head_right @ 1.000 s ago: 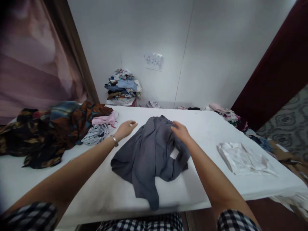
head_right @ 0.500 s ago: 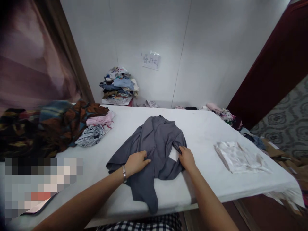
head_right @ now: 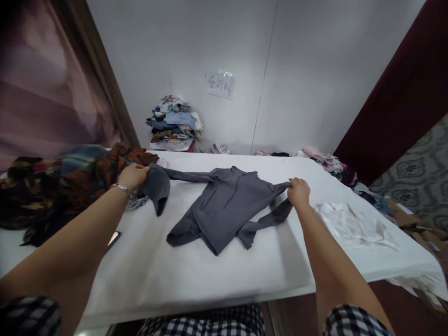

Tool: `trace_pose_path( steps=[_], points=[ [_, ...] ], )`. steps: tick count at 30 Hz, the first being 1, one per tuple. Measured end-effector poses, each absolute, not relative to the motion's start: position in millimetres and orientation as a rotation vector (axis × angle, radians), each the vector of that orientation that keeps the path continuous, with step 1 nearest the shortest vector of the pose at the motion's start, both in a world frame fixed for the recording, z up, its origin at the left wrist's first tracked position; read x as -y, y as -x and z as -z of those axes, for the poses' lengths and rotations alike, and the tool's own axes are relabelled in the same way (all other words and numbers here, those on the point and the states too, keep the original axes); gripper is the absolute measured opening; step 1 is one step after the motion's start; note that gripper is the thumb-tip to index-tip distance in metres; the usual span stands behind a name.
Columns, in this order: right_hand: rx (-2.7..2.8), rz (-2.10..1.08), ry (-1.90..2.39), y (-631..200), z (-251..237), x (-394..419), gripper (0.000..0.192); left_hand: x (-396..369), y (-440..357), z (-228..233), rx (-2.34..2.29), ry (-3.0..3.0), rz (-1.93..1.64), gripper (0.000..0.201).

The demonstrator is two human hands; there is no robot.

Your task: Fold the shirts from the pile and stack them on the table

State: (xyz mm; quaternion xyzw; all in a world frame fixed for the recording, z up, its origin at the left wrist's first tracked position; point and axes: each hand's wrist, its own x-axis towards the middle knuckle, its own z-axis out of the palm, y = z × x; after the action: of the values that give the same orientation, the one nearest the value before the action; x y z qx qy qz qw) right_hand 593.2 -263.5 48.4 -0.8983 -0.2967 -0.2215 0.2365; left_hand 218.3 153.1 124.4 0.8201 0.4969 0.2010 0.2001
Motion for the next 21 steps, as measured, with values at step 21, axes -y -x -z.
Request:
trace_pose_path(
  steps=[21],
  points=[
    [1.209, 0.451, 2.748, -536, -23, 343, 0.040, -3, -224, -14, -0.342, -2.788, -0.368, 0.017]
  ],
)
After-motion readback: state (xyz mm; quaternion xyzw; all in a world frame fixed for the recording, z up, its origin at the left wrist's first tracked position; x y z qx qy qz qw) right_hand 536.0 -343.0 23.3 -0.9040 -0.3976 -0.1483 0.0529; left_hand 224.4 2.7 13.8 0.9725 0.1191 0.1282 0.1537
